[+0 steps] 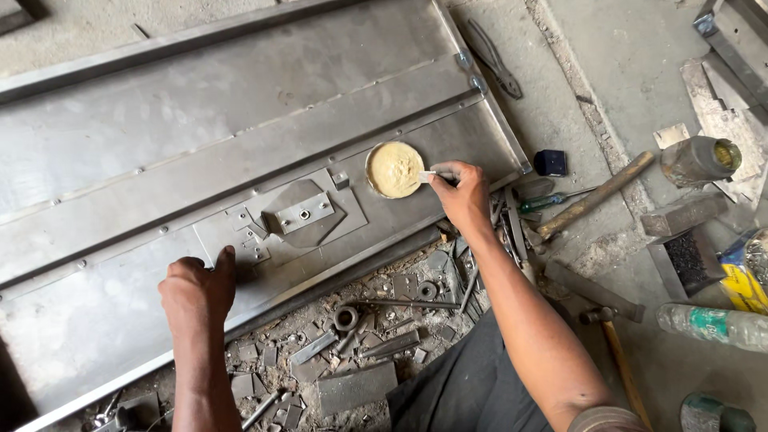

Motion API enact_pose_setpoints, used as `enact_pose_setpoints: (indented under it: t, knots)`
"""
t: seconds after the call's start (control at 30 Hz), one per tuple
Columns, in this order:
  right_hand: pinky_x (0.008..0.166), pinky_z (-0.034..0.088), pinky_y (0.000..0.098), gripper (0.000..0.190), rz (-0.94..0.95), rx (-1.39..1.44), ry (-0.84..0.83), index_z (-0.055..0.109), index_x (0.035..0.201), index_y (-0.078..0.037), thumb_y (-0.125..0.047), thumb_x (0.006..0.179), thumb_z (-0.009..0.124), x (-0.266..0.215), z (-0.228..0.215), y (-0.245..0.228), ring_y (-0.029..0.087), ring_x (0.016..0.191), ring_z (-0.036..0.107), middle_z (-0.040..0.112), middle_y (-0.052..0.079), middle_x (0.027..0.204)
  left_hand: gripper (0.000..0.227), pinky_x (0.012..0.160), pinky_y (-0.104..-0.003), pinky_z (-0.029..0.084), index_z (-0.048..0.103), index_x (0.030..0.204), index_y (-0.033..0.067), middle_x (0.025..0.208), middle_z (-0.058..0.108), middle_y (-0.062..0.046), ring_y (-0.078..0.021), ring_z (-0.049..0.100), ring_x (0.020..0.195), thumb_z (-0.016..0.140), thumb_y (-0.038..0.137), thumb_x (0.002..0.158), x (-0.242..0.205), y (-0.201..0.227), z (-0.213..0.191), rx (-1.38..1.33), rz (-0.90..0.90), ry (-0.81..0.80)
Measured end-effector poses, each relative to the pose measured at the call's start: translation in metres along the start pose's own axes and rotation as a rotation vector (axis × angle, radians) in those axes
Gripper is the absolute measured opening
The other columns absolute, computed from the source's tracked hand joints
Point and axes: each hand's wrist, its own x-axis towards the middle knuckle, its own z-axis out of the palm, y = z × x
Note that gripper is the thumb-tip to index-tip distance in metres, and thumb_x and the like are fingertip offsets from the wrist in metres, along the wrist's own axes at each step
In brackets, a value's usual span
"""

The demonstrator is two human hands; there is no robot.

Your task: The person assembles a metal frame by positioning and securing metal brackets onto a rectangular metal sheet. They use a screwdriver to tighten screws and apply a paste-like substance to the joints.

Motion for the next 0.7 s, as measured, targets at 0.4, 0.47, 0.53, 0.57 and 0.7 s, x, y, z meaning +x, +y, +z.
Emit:
enact_pose_setpoints:
  t: [0.4, 0.47, 0.53, 0.57, 0.7]
  knots:
    - [0.067, 0.055, 0.0320, 0.017, 0.022, -0.077, -0.004, 0.079, 0.101, -0.003, -0.014, 0.087, 0.080, 0.002, 0.008, 0.002, 0.015, 0.074, 0.072, 0.079, 0.007, 0.088, 0.059, 0.054, -0.050, 0.057, 0.069, 0.068, -0.0101, 0.063, 0.066, -0.030, -0.0363, 0.070, 0.057, 0.078, 0.042, 0.094, 0.003, -0.006, 0.006, 0.040, 0.054, 0.026]
    - [0.068, 0.056, 0.0314, 0.018, -0.014, -0.074, -0.008, 0.079, 0.099, -0.002, -0.014, 0.086, 0.082, 0.002, 0.010, 0.002, 0.014, 0.075, 0.072, 0.079, 0.008, 0.088, 0.059, 0.055, -0.051, 0.057, 0.068, 0.067, -0.0100, 0.063, 0.066, -0.031, -0.0369, 0.070, 0.057, 0.079, 0.041, 0.093, 0.003, -0.006, 0.006, 0.035, 0.067, 0.036]
    - [0.067, 0.055, 0.0307, 0.018, -0.002, -0.072, -0.013, 0.079, 0.100, -0.002, -0.013, 0.086, 0.081, 0.003, 0.011, 0.002, 0.014, 0.075, 0.073, 0.079, 0.008, 0.088, 0.058, 0.056, -0.051, 0.057, 0.067, 0.067, -0.0094, 0.064, 0.066, -0.031, -0.0372, 0.070, 0.057, 0.080, 0.041, 0.092, 0.002, -0.006, 0.005, 0.030, 0.079, 0.046]
    - [0.067, 0.055, 0.0304, 0.018, 0.004, -0.071, -0.016, 0.079, 0.101, -0.002, -0.012, 0.086, 0.080, 0.003, 0.012, 0.002, 0.014, 0.076, 0.073, 0.079, 0.008, 0.089, 0.059, 0.056, -0.051, 0.057, 0.067, 0.066, -0.0096, 0.064, 0.066, -0.031, -0.0373, 0.070, 0.057, 0.080, 0.041, 0.093, 0.002, -0.006, 0.005, 0.028, 0.073, 0.040]
    - [0.069, 0.057, 0.0283, 0.017, 0.052, -0.013, -0.027, 0.079, 0.101, -0.004, -0.010, 0.085, 0.081, 0.001, 0.010, 0.004, 0.013, 0.077, 0.073, 0.080, 0.007, 0.090, 0.060, 0.057, -0.052, 0.057, 0.066, 0.064, -0.0102, 0.063, 0.066, -0.031, -0.0375, 0.070, 0.057, 0.079, 0.041, 0.093, 0.001, -0.005, 0.005, 0.023, 0.070, 0.031]
